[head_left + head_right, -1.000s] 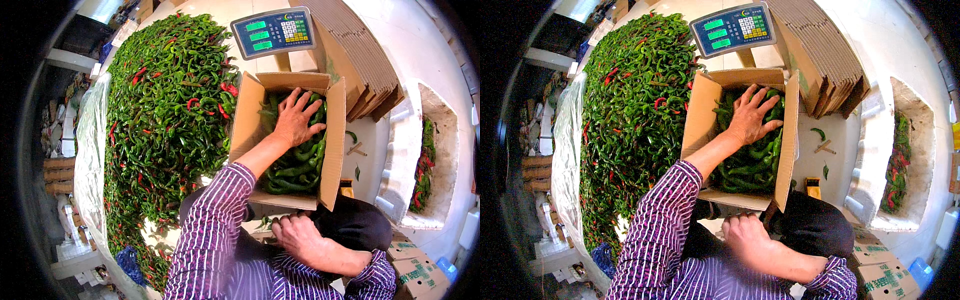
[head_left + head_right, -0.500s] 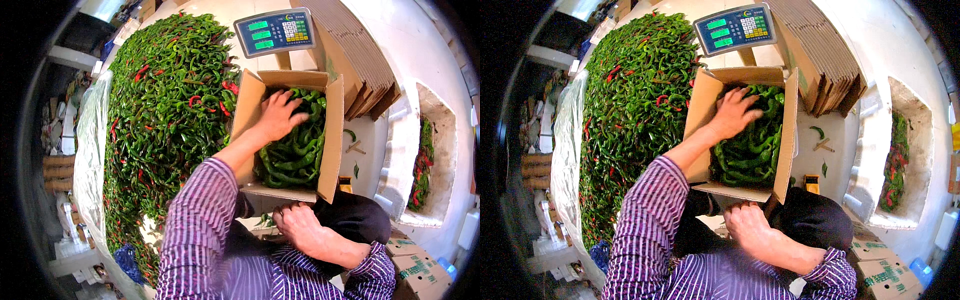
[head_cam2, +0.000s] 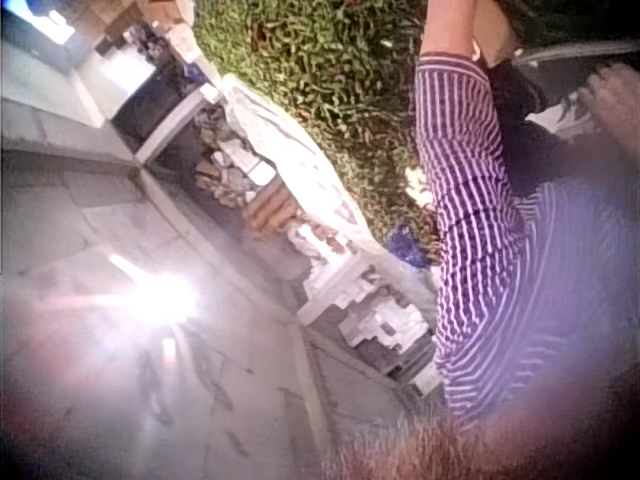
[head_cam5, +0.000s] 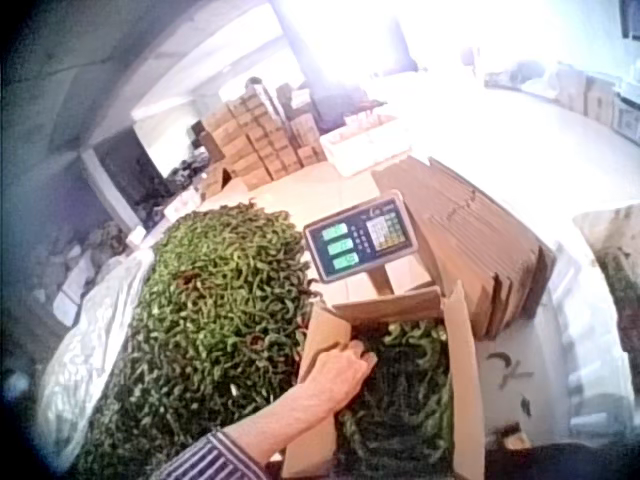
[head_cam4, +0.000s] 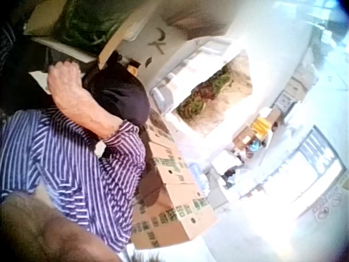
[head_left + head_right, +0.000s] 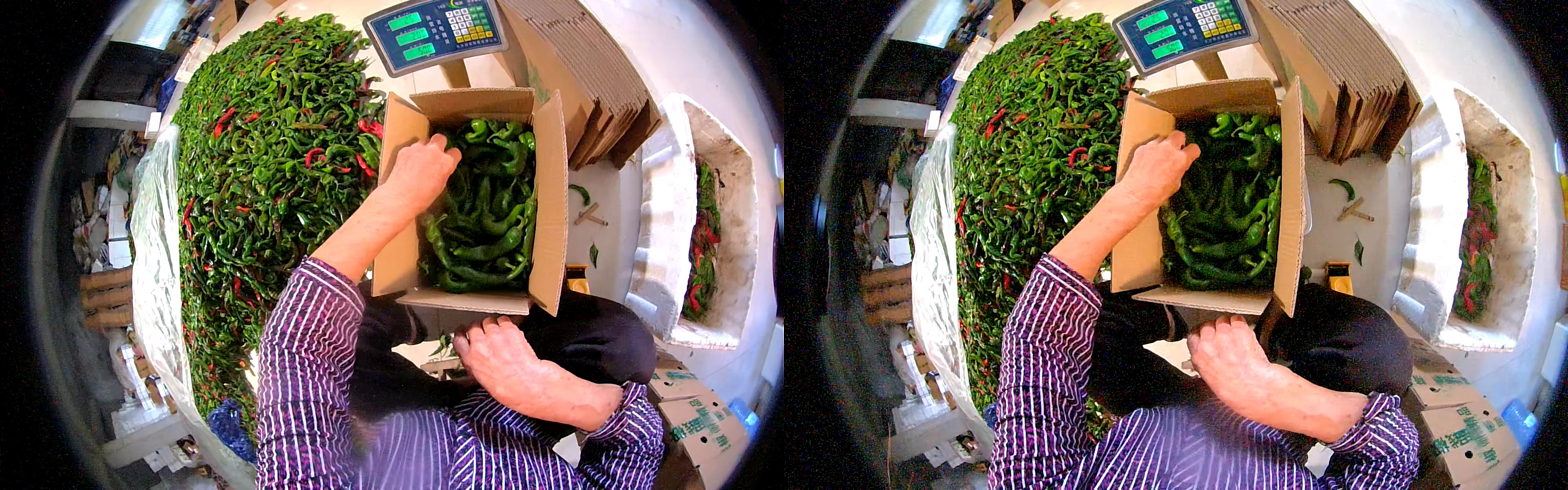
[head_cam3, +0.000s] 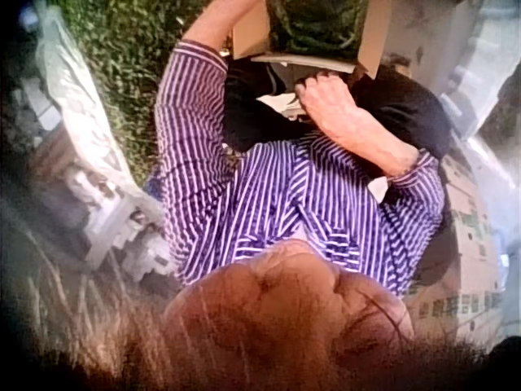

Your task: The person sorts green peppers from a pile on the floor into a cardboard box, weighs the box on a scale, and seals it with a tape dispenser.

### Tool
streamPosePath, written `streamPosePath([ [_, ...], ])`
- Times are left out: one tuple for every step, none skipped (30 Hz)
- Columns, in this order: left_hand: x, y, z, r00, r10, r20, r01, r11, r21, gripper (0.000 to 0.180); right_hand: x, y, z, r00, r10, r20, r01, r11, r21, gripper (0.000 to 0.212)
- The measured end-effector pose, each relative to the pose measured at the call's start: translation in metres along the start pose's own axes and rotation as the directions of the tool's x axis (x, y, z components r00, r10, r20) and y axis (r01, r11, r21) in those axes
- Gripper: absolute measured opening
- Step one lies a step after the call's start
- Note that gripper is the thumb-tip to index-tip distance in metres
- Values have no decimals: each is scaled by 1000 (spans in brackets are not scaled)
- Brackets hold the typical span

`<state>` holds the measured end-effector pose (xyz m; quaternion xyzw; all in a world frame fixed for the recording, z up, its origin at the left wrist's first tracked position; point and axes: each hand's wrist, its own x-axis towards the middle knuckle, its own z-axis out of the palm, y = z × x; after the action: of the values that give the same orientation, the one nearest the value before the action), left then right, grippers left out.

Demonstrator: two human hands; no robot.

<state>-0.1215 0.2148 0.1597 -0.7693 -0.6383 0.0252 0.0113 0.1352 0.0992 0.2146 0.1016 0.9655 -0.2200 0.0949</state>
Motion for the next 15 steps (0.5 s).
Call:
streamPosePath([
  [0, 1, -1, 997, 58, -48, -61, 997, -49, 14, 0, 2, -2, 999, -4, 48, 3, 1000, 4, 20],
  [-1, 2, -2, 989, 113, -98, -122, 988, -95, 14, 0, 3, -3, 995, -8, 96, 7, 1000, 8, 21],
  [-1, 0, -1, 989, 125, -85, -137, 977, -162, 15, 1, 3, -3, 996, -7, 87, 6, 1000, 14, 21],
  [-1, -2, 2, 988, 137, -73, -150, 962, -228, 15, 2, 3, -3, 997, -7, 79, 5, 1000, 20, 21],
  [-1, -5, 5, 987, 150, -62, -162, 942, -294, 16, 3, 3, -2, 997, -5, 72, 4, 1000, 25, 21],
  [2, -10, 8, 989, 135, -56, -146, 937, -317, 16, 3, 3, 0, 998, -9, 67, 7, 999, 34, 21],
  [5, -17, 11, 991, 121, -50, -131, 931, -340, 16, 4, 3, 2, 998, -13, 63, 11, 999, 43, 21],
  [6, -22, 14, 993, 106, -44, -115, 925, -363, 16, 4, 3, 3, 998, -17, 58, 14, 999, 51, 21],
  [7, -18, 12, 996, 92, 12, -83, 941, -328, 20, 5, 4, 3, 998, -19, 55, 16, 999, 51, 21],
  [9, -14, 11, 995, 75, 67, -52, 955, -291, 23, 5, 4, 4, 999, -21, 51, 18, 999, 50, 21],
  [10, -9, 9, 991, 56, 121, -24, 968, -251, 27, 5, 5, 3, 999, -22, 46, 20, 999, 50, 20],
  [11, -3, -2, 999, 47, -7, -46, 955, -295, 26, 6, 7, 3, 999, -37, 22, 36, 999, 32, 20],
  [15, 7, -15, 990, 37, -139, -84, 933, -349, 26, 6, 7, 3, 999, -38, 10, 38, 999, 13, 19],
  [19, 16, -20, 964, 18, -266, -127, 908, -398, 25, 5, 8, 2, 999, -39, -2, 39, 999, -6, 19],
  [20, 24, -19, 931, 71, -358, -217, 897, -386, 25, 6, 6, 1, 999, -45, -24, 45, 999, -8, 17],
])
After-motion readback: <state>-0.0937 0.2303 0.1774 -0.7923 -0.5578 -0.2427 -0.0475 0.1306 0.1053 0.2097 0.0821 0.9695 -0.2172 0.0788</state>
